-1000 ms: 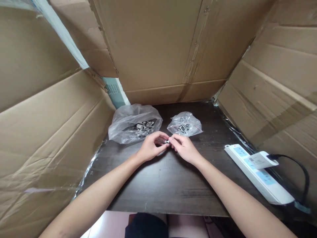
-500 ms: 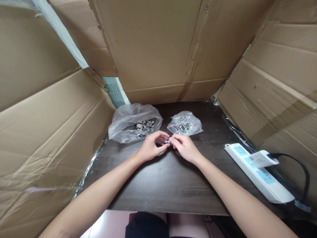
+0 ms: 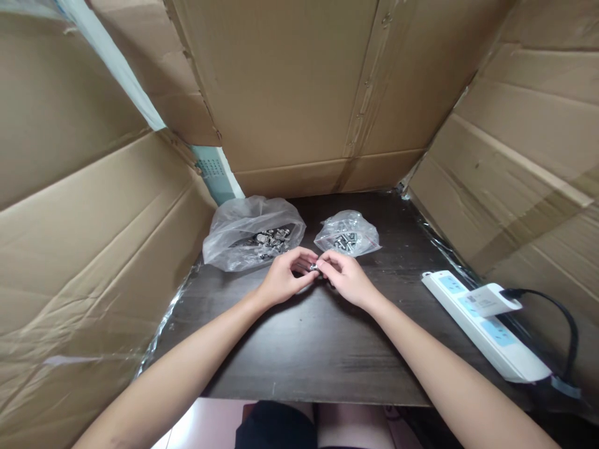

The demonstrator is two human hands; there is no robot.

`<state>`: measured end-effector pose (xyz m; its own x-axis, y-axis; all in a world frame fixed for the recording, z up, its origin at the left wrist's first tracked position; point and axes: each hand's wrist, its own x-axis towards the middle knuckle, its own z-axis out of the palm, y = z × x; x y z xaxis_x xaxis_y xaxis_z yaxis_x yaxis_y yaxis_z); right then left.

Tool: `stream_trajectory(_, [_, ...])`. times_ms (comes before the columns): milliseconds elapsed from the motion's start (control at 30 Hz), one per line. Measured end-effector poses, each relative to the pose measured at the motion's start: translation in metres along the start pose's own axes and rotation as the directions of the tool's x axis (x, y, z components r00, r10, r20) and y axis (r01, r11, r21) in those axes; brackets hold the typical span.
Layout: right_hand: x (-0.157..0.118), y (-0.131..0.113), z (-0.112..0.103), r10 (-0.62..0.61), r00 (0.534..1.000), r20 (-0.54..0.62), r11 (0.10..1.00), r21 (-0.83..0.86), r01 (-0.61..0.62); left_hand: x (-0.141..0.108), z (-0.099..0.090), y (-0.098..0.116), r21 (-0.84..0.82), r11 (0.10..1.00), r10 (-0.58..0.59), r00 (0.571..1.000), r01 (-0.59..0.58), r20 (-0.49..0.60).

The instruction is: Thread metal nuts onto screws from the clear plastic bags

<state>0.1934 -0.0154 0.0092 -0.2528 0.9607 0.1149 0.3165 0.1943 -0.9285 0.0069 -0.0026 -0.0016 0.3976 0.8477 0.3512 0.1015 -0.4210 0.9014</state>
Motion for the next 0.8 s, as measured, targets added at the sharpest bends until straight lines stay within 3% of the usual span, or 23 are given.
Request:
stream_trajectory(300, [0.0009,0.0042,0.0012,-0.02,0.999,0.027,1.0,0.016,0.02,0.0004,0.0006,0.0002,0.021,1.0,-0.011,1.0,0.011,-0.007])
stream_trajectory(800, [0.0002,0.0033,0.0012,-0.101,0.995,0.009,0.987,-0.121,0.102,0.0008,0.0012,0.0004,0.062,0.998,0.006,1.0,-0.005,-0.007])
